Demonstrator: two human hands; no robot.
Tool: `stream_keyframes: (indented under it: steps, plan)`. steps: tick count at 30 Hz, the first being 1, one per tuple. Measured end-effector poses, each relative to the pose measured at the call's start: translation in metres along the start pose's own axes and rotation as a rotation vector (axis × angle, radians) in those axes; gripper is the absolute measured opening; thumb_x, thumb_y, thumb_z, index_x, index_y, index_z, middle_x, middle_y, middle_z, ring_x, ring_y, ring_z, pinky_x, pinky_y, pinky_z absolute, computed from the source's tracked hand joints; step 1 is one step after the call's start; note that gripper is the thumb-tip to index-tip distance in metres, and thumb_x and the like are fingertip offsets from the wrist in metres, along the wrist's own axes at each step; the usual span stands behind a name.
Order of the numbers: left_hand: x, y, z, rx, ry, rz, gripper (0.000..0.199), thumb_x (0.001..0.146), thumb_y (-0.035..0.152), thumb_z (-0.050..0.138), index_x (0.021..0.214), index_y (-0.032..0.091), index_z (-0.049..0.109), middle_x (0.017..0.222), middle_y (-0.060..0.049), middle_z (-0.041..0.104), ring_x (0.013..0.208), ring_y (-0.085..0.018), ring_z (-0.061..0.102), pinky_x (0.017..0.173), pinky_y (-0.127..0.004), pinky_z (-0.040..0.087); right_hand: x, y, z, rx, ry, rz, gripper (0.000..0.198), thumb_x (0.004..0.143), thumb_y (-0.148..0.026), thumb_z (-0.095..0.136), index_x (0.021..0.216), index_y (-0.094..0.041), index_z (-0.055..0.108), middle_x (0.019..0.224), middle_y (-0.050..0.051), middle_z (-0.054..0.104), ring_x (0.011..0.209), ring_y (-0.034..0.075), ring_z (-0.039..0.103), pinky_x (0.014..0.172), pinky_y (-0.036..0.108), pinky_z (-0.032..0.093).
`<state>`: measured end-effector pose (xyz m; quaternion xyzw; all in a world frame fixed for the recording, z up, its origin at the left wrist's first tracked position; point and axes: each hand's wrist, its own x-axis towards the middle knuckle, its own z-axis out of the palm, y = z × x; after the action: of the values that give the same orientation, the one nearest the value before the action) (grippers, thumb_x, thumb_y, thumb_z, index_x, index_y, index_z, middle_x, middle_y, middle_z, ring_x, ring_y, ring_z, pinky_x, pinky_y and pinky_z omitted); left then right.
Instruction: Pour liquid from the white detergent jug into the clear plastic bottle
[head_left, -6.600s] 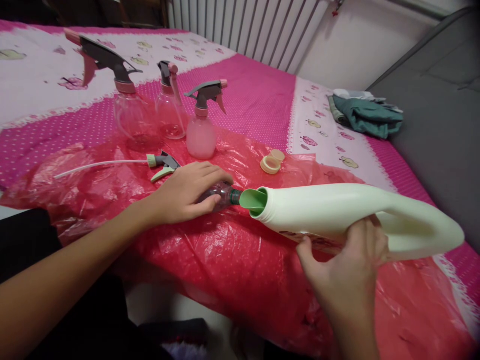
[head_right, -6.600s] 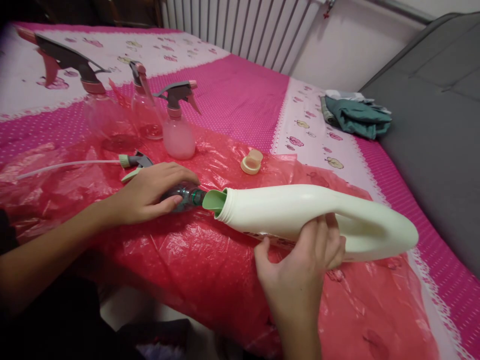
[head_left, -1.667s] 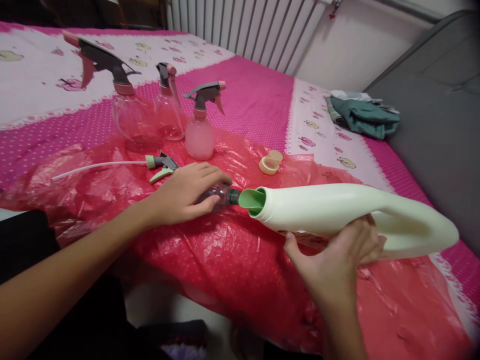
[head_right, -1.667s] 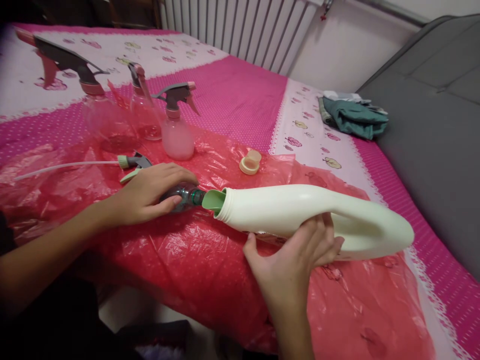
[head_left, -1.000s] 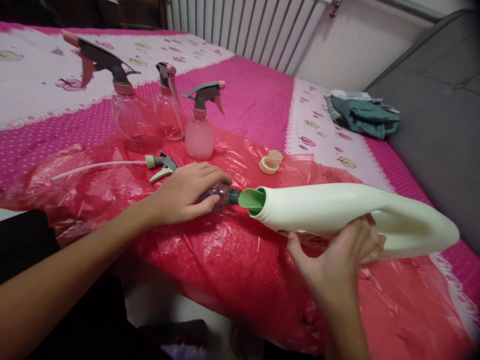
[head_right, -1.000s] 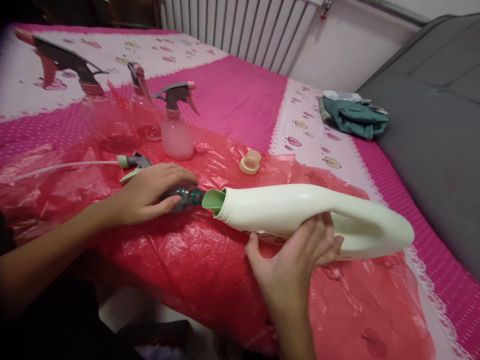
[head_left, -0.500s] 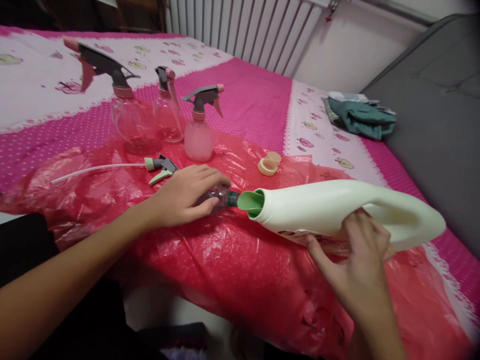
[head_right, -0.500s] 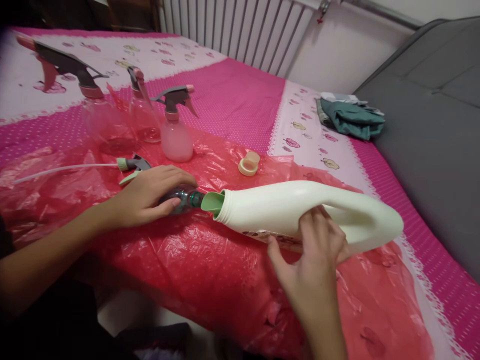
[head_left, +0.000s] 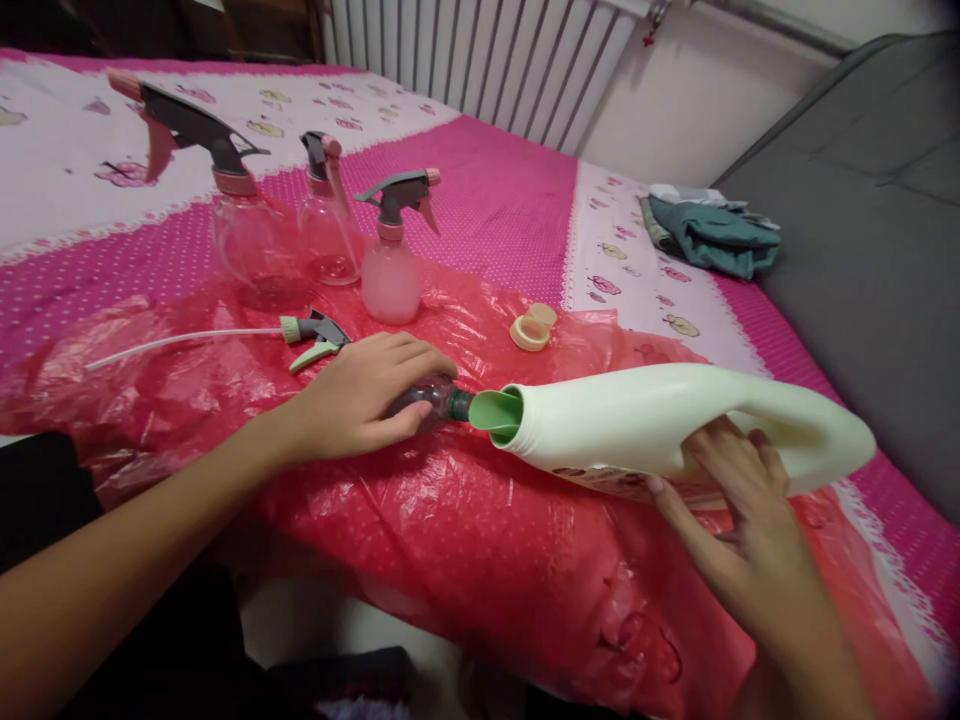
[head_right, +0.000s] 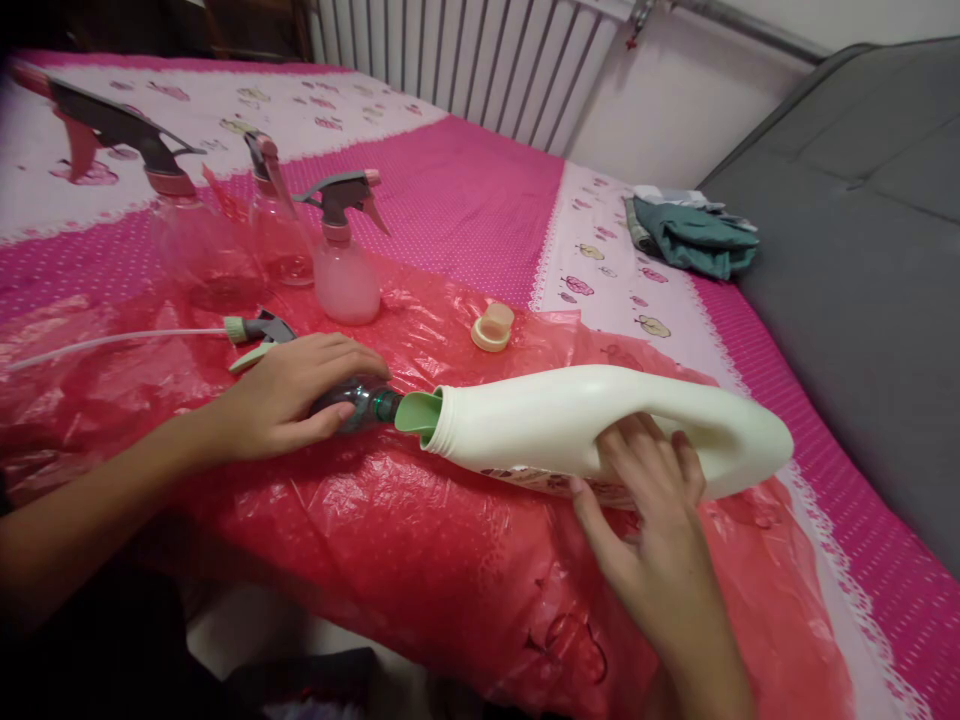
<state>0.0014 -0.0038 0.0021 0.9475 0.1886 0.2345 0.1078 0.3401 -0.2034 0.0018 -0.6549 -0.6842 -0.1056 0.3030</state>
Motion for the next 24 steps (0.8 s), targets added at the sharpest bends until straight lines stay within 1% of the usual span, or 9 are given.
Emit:
stream_keyframes:
  steps: [2,4,7,11,14,18,21,24]
  plan:
    - [0.0,0.0,0.0,0.0,-0.002,-0.001,0.032,0.103,0.042,0.045,0.122,0.022,0.06,0.114,-0.009,0.073,0.1,-0.029,0.067,0.089,-0.042,0.047,-0.003,0.004,-0.003,0.033,-0.013,0.006,0.042,0.105,-0.05,0.057,0.131,-0.02,0.069,0.139,0.014,0.066,0.144,0.033,0.053,0.125,0.061,0.034]
    - [0.0,0.001,0.0,0.0,-0.004,-0.002,0.031,0.102,0.042,0.045,0.122,0.022,0.06,0.114,-0.009,0.073,0.101,-0.029,0.067,0.089,-0.042,0.047,-0.005,0.006,-0.006,0.06,-0.028,0.014,0.04,0.106,-0.047,0.058,0.135,-0.022,0.068,0.145,0.012,0.063,0.146,0.032,0.051,0.125,0.058,0.037]
    - [0.0,0.001,-0.001,-0.007,-0.004,0.003,0.031,0.103,0.041,0.045,0.122,0.022,0.06,0.114,-0.01,0.072,0.1,-0.029,0.066,0.089,-0.042,0.047,-0.01,0.009,-0.007,0.071,-0.049,0.023,0.04,0.109,-0.045,0.055,0.144,-0.026,0.064,0.155,0.01,0.056,0.151,0.031,0.047,0.127,0.058,0.035]
    - [0.001,0.001,-0.001,-0.009,0.002,0.011,0.032,0.103,0.042,0.045,0.122,0.021,0.061,0.113,-0.01,0.072,0.1,-0.029,0.066,0.089,-0.042,0.047,-0.015,0.012,-0.007,0.075,-0.059,0.02,0.043,0.111,-0.044,0.053,0.151,-0.03,0.06,0.165,0.009,0.044,0.155,0.031,0.042,0.128,0.06,0.032]
    - [0.001,0.001,0.0,-0.01,-0.001,0.008,0.031,0.103,0.042,0.045,0.122,0.022,0.06,0.113,-0.009,0.072,0.1,-0.029,0.066,0.089,-0.042,0.047,-0.017,0.013,-0.007,0.083,-0.073,0.0,0.046,0.112,-0.041,0.052,0.157,-0.033,0.054,0.169,0.007,0.039,0.157,0.03,0.038,0.13,0.061,0.029]
    - [0.0,0.0,0.0,-0.011,-0.008,0.004,0.032,0.103,0.042,0.045,0.122,0.022,0.06,0.114,-0.009,0.072,0.1,-0.029,0.066,0.09,-0.042,0.047,-0.018,0.014,-0.008,0.062,-0.058,-0.021,0.054,0.113,-0.034,0.051,0.166,-0.041,0.041,0.171,0.003,0.036,0.157,0.028,0.039,0.132,0.059,0.029]
    - [0.0,0.001,0.0,-0.008,-0.007,0.001,0.032,0.103,0.043,0.045,0.122,0.022,0.06,0.113,-0.009,0.072,0.1,-0.029,0.066,0.089,-0.042,0.046,-0.017,0.015,-0.009,0.056,-0.06,-0.056,0.058,0.113,-0.03,0.05,0.168,-0.045,0.035,0.171,-0.003,0.035,0.158,0.024,0.038,0.134,0.052,0.028]
    - [0.001,0.001,0.001,-0.006,0.004,0.012,0.032,0.103,0.041,0.046,0.121,0.021,0.061,0.112,-0.009,0.072,0.1,-0.029,0.066,0.089,-0.041,0.046,-0.014,0.017,-0.009,0.062,-0.076,-0.086,0.062,0.113,-0.027,0.049,0.169,-0.048,0.03,0.172,-0.01,0.032,0.159,0.015,0.033,0.136,0.036,0.022]
